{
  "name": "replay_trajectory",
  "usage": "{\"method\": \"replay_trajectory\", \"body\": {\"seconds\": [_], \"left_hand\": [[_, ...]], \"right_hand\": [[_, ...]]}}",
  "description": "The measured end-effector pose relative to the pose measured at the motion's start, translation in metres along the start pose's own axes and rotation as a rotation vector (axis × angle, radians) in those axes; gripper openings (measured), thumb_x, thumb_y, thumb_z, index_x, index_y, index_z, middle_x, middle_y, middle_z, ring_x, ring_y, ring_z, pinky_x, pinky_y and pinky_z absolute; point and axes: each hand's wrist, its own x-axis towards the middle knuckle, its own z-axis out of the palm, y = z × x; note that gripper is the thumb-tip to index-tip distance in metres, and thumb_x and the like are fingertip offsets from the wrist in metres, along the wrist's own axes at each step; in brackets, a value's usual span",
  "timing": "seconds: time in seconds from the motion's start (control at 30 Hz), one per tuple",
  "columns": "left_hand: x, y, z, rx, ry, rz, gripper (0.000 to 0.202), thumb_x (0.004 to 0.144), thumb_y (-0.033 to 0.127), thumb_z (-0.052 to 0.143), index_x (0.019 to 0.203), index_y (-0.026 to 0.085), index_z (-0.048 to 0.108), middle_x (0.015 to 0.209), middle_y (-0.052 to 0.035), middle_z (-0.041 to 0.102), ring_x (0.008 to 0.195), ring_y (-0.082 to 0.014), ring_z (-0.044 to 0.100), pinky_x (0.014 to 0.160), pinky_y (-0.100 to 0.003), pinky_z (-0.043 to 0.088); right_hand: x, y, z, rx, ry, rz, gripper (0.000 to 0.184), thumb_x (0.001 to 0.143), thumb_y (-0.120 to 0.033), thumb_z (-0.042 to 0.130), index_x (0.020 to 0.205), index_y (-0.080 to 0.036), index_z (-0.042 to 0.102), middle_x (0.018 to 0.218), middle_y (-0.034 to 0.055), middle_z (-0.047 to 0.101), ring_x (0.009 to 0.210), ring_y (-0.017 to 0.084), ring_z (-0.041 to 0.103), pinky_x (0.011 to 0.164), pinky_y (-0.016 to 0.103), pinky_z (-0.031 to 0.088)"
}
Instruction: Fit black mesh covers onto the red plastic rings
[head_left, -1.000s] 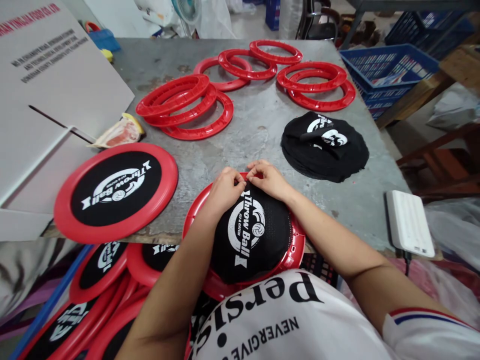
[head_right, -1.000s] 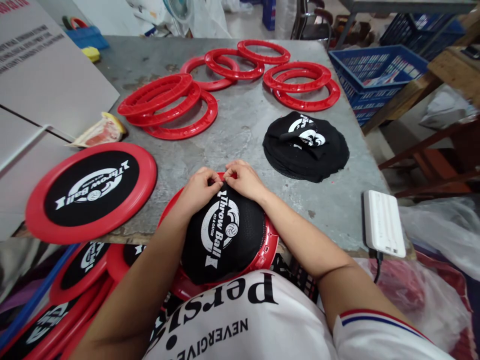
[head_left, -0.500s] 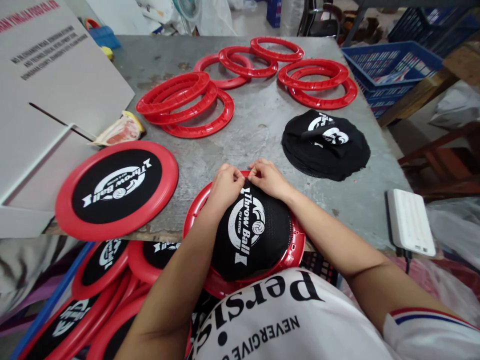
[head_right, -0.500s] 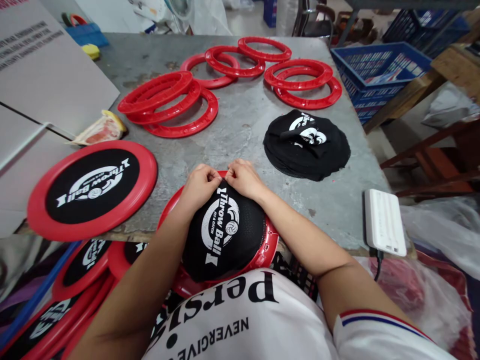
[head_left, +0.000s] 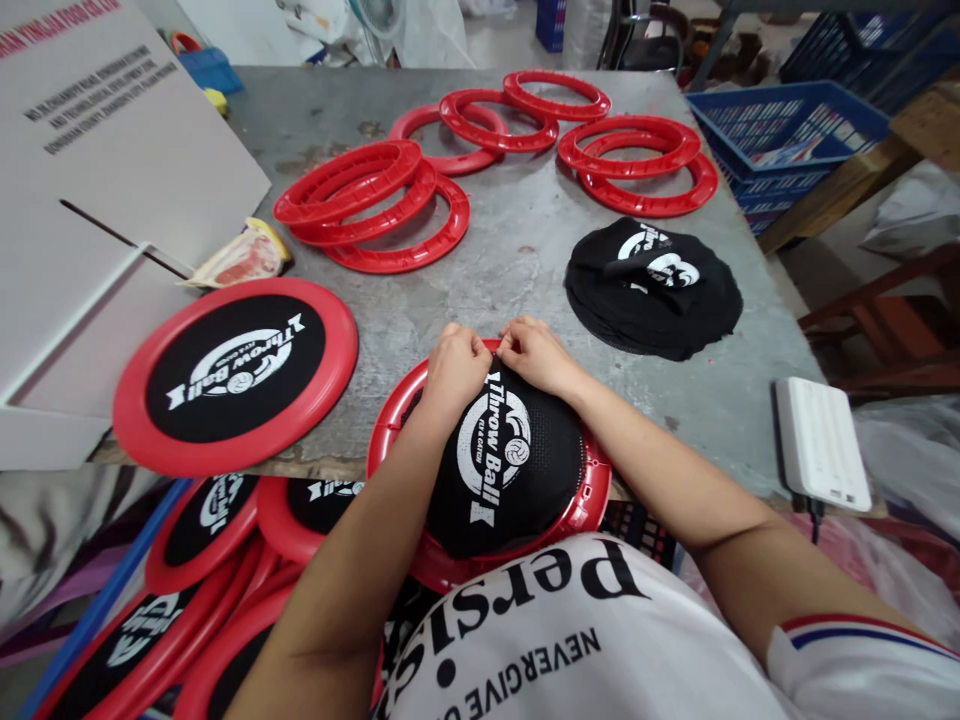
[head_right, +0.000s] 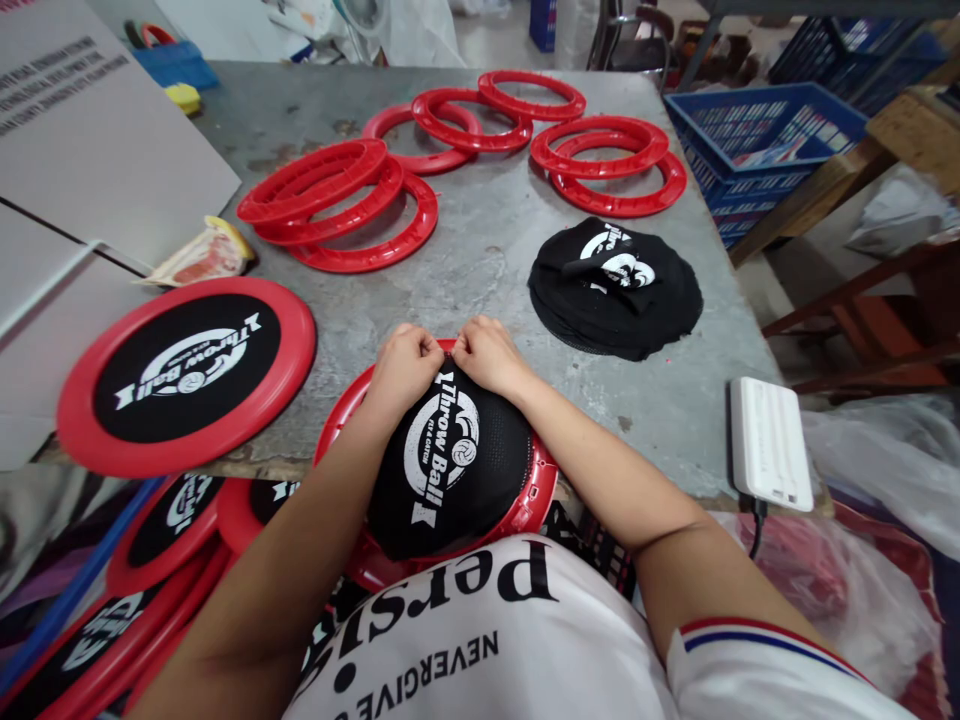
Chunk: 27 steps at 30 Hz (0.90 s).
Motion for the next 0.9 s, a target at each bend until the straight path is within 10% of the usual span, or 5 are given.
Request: {"method": "replay_trajectory", "body": {"seconds": [0.3,0.5,0.63,0.9], "left_hand": [[0.002,-0.009,-0.016,-0.222,-0.045,0.063,0.025,0.083,0.009,0.047,0.093,0.018,0.068,0.101,-0.0056,0.066,0.096,-0.0183,0.063,0.093,-0.032,0.05],[-0.035,-0.004,-0.048,0.517,-0.011,0.273,0.02,0.087,0.016,0.051,0.084,0.019,0.07,0.103,-0.0143,0.065,0.109,-0.034,0.056,0.095,-0.049,0.043],[-0.056,-0.013,-0.038,0.707,-0.013,0.292,0.02,0.09,0.026,0.057,0.096,0.015,0.072,0.112,-0.019,0.062,0.113,-0.0378,0.051,0.093,-0.051,0.042],[-0.046,-0.005,-0.016,0.363,-0.002,0.295,0.007,0.086,0.018,0.06,0.088,0.02,0.066,0.122,-0.0122,0.059,0.119,-0.0331,0.048,0.098,-0.046,0.042]], "right_hand": [[0.0,0.001,-0.001,-0.088,-0.048,-0.048,0.008,0.089,-0.021,0.059,0.091,-0.018,0.067,0.099,0.0065,0.065,0.095,0.021,0.056,0.096,0.037,0.041],[-0.002,0.006,-0.004,-0.154,-0.081,-0.055,0.015,0.084,-0.019,0.066,0.099,-0.018,0.068,0.104,0.0082,0.065,0.099,0.024,0.055,0.096,0.038,0.042],[-0.017,0.013,-0.011,-0.201,-0.011,-0.001,0.02,0.088,-0.017,0.06,0.106,-0.016,0.068,0.113,0.0146,0.064,0.107,0.03,0.052,0.099,0.043,0.041],[-0.062,0.03,-0.021,-0.237,0.117,0.018,0.023,0.09,-0.018,0.056,0.11,-0.017,0.067,0.117,0.0134,0.065,0.11,0.032,0.051,0.102,0.046,0.041]]}}
